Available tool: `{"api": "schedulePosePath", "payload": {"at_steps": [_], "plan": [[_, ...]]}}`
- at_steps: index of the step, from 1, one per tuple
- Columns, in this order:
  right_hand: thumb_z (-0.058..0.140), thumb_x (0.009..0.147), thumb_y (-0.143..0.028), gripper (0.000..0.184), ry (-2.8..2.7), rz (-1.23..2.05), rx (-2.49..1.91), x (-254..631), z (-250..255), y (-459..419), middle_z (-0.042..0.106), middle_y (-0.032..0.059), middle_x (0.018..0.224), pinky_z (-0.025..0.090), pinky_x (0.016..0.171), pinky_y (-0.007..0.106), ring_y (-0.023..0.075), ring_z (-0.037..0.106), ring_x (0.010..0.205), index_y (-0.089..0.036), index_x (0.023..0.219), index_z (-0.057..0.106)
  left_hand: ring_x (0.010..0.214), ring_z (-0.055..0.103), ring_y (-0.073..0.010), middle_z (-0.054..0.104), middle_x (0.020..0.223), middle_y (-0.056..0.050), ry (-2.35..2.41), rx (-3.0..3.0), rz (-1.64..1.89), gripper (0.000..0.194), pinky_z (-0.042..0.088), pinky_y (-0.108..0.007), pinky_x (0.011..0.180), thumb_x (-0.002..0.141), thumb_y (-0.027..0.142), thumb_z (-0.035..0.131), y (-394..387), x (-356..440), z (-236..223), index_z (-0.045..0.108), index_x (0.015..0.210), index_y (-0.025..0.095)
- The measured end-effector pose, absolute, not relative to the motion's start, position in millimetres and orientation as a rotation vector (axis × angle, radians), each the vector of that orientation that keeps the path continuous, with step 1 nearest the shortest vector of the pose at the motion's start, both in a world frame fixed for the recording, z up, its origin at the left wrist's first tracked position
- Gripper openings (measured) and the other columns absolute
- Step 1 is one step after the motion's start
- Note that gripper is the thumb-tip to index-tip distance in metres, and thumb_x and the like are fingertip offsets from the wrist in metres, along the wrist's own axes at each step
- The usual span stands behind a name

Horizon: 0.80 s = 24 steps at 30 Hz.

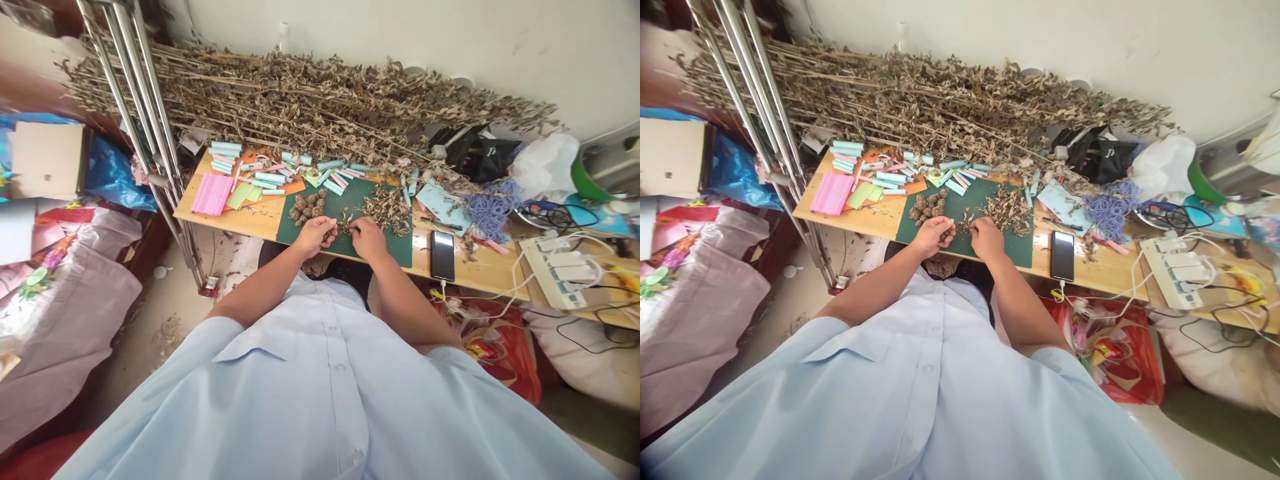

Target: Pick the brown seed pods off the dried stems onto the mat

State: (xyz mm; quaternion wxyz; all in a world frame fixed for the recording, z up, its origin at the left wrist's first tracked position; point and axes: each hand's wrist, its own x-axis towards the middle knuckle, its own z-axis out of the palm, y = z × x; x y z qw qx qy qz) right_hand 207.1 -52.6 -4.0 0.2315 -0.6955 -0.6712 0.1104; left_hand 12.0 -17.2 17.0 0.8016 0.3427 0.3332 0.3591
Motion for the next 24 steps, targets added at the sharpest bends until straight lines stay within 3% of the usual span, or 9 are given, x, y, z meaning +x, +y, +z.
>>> {"api": "schedulePosePath", "payload": {"at_steps": [11,18,24], "plan": [[0.046,0.097,-0.024,0.017,-1.777,0.249,-1.839,198.2,9.0,-55.4,0.069,0.0078,0.097,0.047,0.080,0.037,0.0261,0.062,0.088,-0.024,0.102,0.062,0.047,0.048,-0.0041,0.062,0.072,-0.001,0.776,0.765,0.780,0.026,0.023,-0.015,0.039,0.084,0.035,0.076,-17.2,15.5,15.1,0.061,0.089,0.015],[0.042,0.099,-0.024,0.020,-1.984,0.228,-1.707,181.4,17.5,-56.1,0.067,0.0122,0.105,0.047,0.081,0.036,0.0266,0.062,0.096,-0.021,0.104,0.061,0.049,0.051,-0.0047,0.060,0.072,-0.001,0.785,0.799,0.776,0.036,0.026,-0.015,0.039,0.081,0.045,0.080,-14.6,18.0,10.3,0.060,0.084,0.014],[0.043,0.099,-0.024,0.021,-1.953,0.257,-1.637,181.2,14.7,-54.9,0.068,0.0113,0.105,0.050,0.087,0.036,0.0254,0.064,0.100,-0.023,0.102,0.063,0.048,0.050,-0.0043,0.061,0.070,0.000,0.802,0.788,0.777,0.028,0.026,-0.015,0.039,0.081,0.034,0.080,-14.3,18.5,6.4,0.061,0.085,0.014]]}}
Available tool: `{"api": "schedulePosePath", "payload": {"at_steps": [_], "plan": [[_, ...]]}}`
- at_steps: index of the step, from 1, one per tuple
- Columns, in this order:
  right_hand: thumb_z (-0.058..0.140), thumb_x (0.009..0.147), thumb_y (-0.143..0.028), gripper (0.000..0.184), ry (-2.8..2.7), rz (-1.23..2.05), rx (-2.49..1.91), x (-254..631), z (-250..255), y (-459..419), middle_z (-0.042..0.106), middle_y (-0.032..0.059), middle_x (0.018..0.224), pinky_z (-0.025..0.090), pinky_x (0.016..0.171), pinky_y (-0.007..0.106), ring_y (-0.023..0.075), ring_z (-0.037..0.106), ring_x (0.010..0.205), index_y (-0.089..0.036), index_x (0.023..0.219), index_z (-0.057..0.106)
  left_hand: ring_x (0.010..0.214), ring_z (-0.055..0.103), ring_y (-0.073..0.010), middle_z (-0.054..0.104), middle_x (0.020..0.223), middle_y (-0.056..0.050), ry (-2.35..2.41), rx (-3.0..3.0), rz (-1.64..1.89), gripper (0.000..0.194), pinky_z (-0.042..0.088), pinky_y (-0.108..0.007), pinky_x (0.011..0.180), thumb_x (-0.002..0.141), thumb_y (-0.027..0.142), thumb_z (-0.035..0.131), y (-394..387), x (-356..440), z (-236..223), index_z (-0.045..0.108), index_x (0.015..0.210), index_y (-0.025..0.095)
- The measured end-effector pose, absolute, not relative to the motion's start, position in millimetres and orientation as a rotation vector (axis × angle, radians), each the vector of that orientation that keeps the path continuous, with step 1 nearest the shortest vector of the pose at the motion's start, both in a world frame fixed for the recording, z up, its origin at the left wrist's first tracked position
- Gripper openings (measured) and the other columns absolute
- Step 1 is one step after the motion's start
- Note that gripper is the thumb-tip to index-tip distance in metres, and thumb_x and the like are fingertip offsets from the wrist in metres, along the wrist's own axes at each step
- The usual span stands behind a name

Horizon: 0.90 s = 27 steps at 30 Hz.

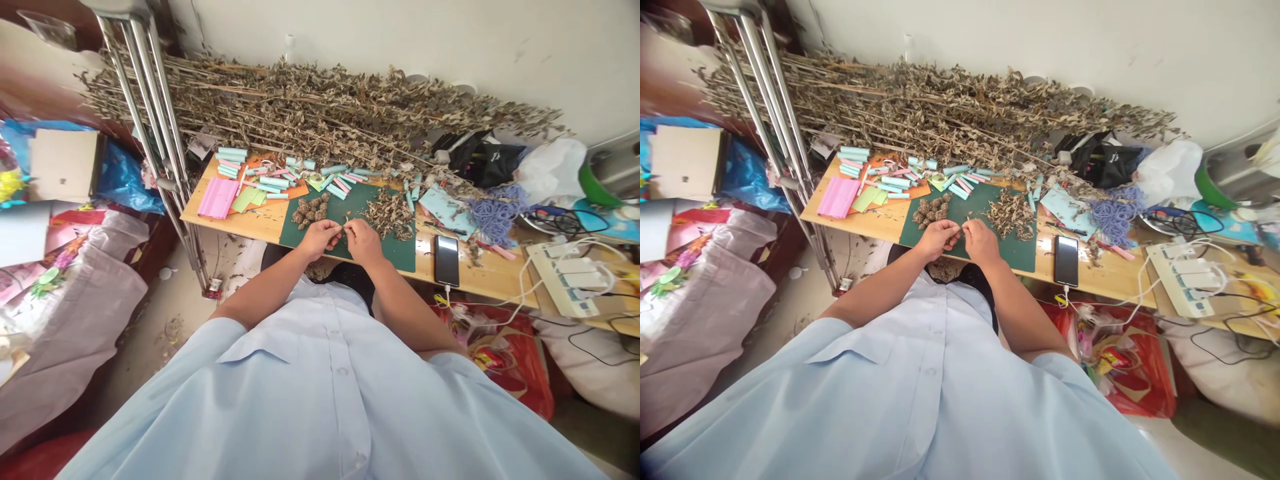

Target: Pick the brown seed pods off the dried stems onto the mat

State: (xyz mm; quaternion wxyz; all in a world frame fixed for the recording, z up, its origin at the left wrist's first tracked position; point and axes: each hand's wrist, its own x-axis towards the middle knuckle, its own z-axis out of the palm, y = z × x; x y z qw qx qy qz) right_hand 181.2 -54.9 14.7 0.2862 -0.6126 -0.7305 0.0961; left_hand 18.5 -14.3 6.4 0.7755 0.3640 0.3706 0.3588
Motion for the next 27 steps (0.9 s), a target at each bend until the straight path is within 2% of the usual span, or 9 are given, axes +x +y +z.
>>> {"api": "schedulePosePath", "payload": {"at_steps": [4,10,16,21,27], "plan": [[0.046,0.097,-0.026,0.020,-1.827,0.296,-1.666,187.5,7.9,-54.3,0.070,0.0104,0.102,0.052,0.090,0.039,0.0255,0.065,0.098,-0.023,0.100,0.066,0.047,0.050,-0.0044,0.062,0.069,0.000,0.815,0.743,0.768,0.022,0.025,-0.014,0.039,0.083,0.030,0.076,-14.9,17.9,10.1,0.061,0.086,0.014],[0.053,0.095,-0.033,0.021,-1.661,0.421,-1.607,183.0,8.5,-53.4,0.072,0.0100,0.113,0.055,0.087,0.038,0.0245,0.066,0.103,-0.022,0.099,0.070,0.048,0.049,-0.0042,0.061,0.070,-0.001,0.804,0.752,0.762,0.020,0.025,-0.014,0.039,0.084,0.029,0.074,-15.3,17.5,13.6,0.062,0.086,0.014],[0.051,0.097,-0.040,0.027,-1.659,0.560,-1.648,176.5,11.5,-51.4,0.074,0.0058,0.094,0.053,0.082,0.035,0.0213,0.066,0.085,-0.022,0.093,0.071,0.047,0.048,-0.0039,0.061,0.069,0.000,0.818,0.801,0.741,0.022,0.025,-0.014,0.039,0.083,0.030,0.075,-15.0,18.7,10.8,0.061,0.084,0.014],[0.048,0.097,-0.038,0.025,-1.718,0.422,-1.677,175.3,11.2,-51.3,0.071,0.0068,0.090,0.050,0.080,0.034,0.0220,0.063,0.084,-0.022,0.089,0.066,0.047,0.048,-0.0037,0.060,0.068,0.001,0.821,0.840,0.733,0.026,0.026,-0.015,0.040,0.081,0.034,0.078,-15.6,18.5,9.4,0.062,0.083,0.014],[0.046,0.096,-0.039,0.026,-1.662,0.422,-1.706,176.3,13.6,-51.9,0.071,0.0066,0.087,0.049,0.077,0.033,0.0217,0.062,0.081,-0.022,0.087,0.064,0.046,0.048,-0.0043,0.060,0.066,0.001,0.819,0.804,0.732,0.023,0.025,-0.015,0.040,0.081,0.032,0.076,-15.4,17.7,9.5,0.061,0.082,0.015]]}}
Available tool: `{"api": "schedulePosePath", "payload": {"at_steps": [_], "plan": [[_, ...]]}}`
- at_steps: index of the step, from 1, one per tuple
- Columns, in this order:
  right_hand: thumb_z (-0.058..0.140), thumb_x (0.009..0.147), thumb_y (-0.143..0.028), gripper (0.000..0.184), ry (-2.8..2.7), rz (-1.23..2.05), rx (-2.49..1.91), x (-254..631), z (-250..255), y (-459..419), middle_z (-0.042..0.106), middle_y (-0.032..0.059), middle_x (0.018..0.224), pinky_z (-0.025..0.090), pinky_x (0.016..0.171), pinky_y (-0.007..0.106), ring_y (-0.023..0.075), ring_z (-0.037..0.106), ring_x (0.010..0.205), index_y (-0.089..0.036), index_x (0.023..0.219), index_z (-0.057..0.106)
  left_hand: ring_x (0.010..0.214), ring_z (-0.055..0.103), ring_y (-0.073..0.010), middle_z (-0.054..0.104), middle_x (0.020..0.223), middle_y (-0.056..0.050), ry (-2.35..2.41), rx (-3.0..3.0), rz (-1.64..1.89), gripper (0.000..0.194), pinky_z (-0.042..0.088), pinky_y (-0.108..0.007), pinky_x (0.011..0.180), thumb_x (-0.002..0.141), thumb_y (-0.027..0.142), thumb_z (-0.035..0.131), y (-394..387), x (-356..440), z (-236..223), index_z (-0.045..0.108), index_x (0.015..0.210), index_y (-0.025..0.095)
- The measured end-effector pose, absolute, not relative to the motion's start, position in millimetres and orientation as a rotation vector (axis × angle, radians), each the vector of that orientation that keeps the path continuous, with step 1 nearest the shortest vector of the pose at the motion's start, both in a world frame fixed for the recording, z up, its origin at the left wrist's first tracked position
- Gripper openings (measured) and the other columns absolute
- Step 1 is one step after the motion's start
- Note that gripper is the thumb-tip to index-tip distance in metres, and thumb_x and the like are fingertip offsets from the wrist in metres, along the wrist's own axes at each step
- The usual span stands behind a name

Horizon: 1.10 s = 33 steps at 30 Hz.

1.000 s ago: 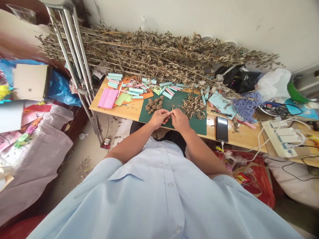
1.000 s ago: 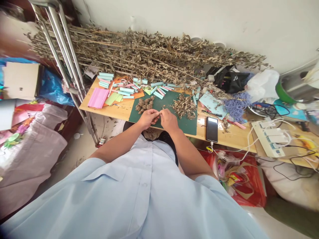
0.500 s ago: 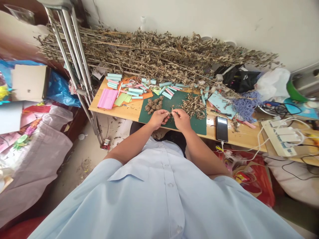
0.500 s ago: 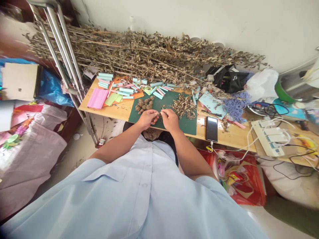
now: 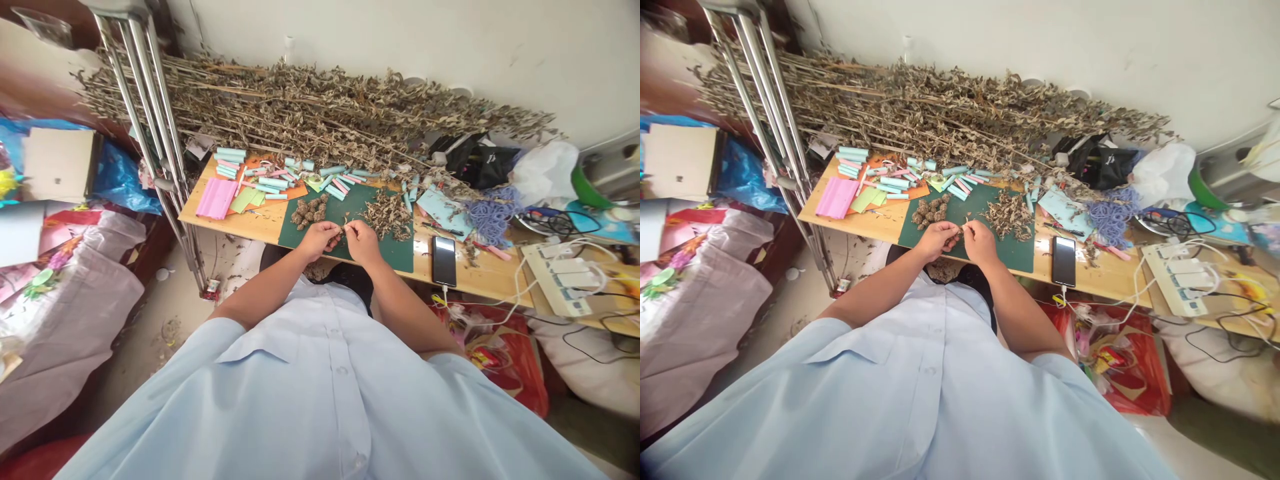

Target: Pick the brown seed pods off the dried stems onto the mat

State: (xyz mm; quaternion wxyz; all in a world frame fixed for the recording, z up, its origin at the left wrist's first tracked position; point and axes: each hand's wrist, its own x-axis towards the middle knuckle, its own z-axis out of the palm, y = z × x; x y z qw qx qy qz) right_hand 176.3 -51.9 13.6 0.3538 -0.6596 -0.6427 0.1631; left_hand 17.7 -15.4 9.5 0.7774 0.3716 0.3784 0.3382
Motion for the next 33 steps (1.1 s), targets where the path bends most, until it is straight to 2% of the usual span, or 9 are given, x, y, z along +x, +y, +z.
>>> {"api": "schedulePosePath", "payload": {"at_steps": [7,16,21,33], "plan": [[0.049,0.096,-0.043,0.029,-1.614,0.500,-1.704,175.2,13.7,-54.7,0.070,0.0037,0.080,0.047,0.072,0.032,0.0199,0.061,0.074,-0.023,0.084,0.065,0.050,0.054,-0.0056,0.068,0.078,-0.005,0.780,0.759,0.754,0.021,0.024,-0.016,0.040,0.077,0.026,0.076,-13.8,17.1,11.7,0.062,0.085,0.013],[0.051,0.094,-0.046,0.031,-1.573,0.587,-1.735,173.4,11.3,-56.3,0.067,0.0022,0.073,0.044,0.069,0.031,0.0191,0.058,0.070,-0.022,0.082,0.066,0.051,0.054,-0.0075,0.062,0.070,-0.002,0.733,0.707,0.773,0.026,0.024,-0.017,0.041,0.069,0.022,0.077,-14.2,14.5,11.4,0.066,0.089,0.012],[0.051,0.095,-0.044,0.030,-1.577,0.585,-1.739,171.6,12.6,-57.9,0.066,0.0022,0.073,0.043,0.070,0.030,0.0185,0.057,0.070,-0.022,0.082,0.066,0.051,0.051,-0.0052,0.059,0.067,0.000,0.783,0.803,0.782,0.026,0.025,-0.016,0.041,0.071,0.028,0.081,-14.9,17.0,8.8,0.066,0.084,0.012],[0.052,0.094,-0.043,0.030,-1.598,0.536,-1.769,170.2,12.7,-60.1,0.068,0.0038,0.073,0.041,0.068,0.030,0.0195,0.058,0.071,-0.021,0.082,0.068,0.050,0.050,-0.0043,0.060,0.067,0.000,0.832,0.828,0.763,0.020,0.028,-0.015,0.042,0.076,0.025,0.079,-15.6,18.0,8.3,0.066,0.082,0.012]]}}
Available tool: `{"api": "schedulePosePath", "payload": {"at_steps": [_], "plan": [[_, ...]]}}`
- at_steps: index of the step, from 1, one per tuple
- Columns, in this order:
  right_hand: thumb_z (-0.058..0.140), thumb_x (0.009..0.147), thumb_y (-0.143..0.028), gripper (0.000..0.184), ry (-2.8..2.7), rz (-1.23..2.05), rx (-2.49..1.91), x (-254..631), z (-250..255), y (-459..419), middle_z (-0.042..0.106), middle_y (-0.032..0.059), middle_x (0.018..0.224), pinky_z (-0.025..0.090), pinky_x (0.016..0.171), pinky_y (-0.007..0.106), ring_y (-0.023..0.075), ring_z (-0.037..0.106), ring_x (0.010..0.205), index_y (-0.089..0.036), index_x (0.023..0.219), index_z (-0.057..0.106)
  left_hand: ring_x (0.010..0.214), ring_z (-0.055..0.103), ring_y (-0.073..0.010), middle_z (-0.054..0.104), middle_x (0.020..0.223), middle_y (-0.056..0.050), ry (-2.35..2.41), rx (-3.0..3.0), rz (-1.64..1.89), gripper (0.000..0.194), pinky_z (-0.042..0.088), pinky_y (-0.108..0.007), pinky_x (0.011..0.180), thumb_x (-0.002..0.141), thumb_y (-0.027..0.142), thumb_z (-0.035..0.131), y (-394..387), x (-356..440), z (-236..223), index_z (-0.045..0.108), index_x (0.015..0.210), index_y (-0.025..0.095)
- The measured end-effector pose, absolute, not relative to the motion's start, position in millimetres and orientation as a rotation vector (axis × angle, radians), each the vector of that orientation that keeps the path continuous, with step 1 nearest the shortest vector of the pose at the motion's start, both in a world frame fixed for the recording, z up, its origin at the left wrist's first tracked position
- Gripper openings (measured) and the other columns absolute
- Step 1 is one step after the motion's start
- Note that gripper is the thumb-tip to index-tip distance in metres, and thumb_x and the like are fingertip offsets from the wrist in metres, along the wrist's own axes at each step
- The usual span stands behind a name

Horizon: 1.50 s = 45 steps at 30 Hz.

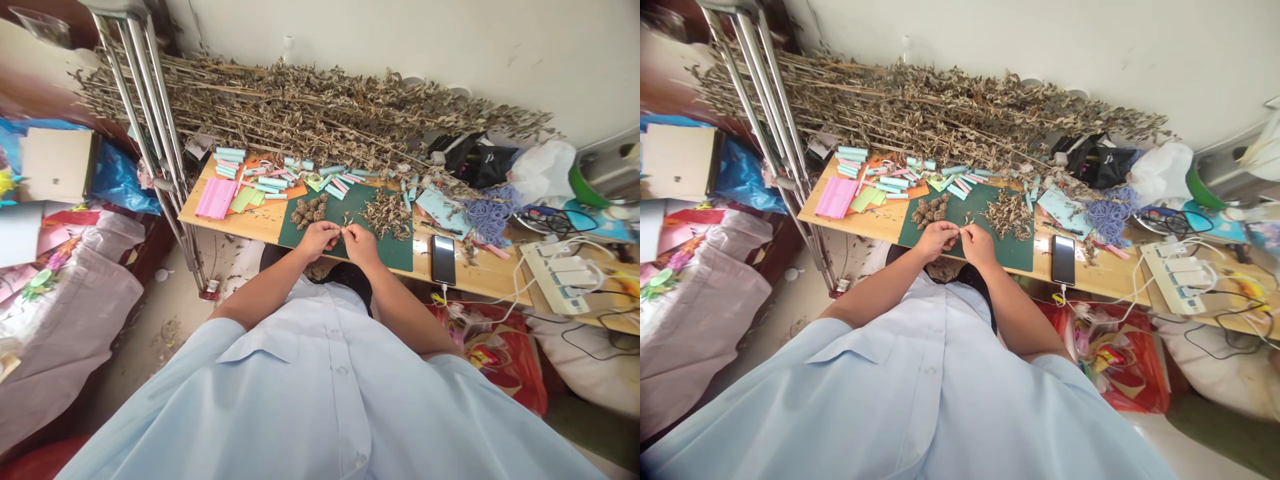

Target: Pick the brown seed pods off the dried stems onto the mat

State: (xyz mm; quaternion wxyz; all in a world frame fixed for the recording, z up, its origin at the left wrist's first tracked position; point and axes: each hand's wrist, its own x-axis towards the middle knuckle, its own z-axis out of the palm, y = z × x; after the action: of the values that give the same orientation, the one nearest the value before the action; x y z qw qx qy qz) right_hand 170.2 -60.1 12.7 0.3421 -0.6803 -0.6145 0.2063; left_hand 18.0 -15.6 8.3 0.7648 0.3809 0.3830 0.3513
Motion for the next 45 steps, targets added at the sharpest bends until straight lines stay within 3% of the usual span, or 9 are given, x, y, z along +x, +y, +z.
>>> {"api": "schedulePosePath", "payload": {"at_steps": [39,45], "plan": [[0.047,0.096,-0.042,0.030,-1.596,0.396,-1.794,171.4,14.0,-63.6,0.068,0.0053,0.078,0.045,0.073,0.032,0.0209,0.059,0.074,-0.022,0.085,0.066,0.049,0.051,-0.0047,0.062,0.068,0.000,0.939,0.832,0.775,0.014,0.031,-0.016,0.041,0.075,0.018,0.073,-15.6,22.2,4.5,0.068,0.086,0.012],[0.052,0.094,-0.042,0.027,-1.646,0.601,-1.668,177.6,26.0,-79.2,0.067,0.0023,0.075,0.046,0.072,0.030,0.0184,0.058,0.071,-0.022,0.084,0.067,0.048,0.050,-0.0048,0.061,0.068,0.000,0.842,0.734,0.826,0.017,0.025,-0.016,0.041,0.073,0.018,0.074,-16.6,18.7,8.0,0.064,0.086,0.013]]}}
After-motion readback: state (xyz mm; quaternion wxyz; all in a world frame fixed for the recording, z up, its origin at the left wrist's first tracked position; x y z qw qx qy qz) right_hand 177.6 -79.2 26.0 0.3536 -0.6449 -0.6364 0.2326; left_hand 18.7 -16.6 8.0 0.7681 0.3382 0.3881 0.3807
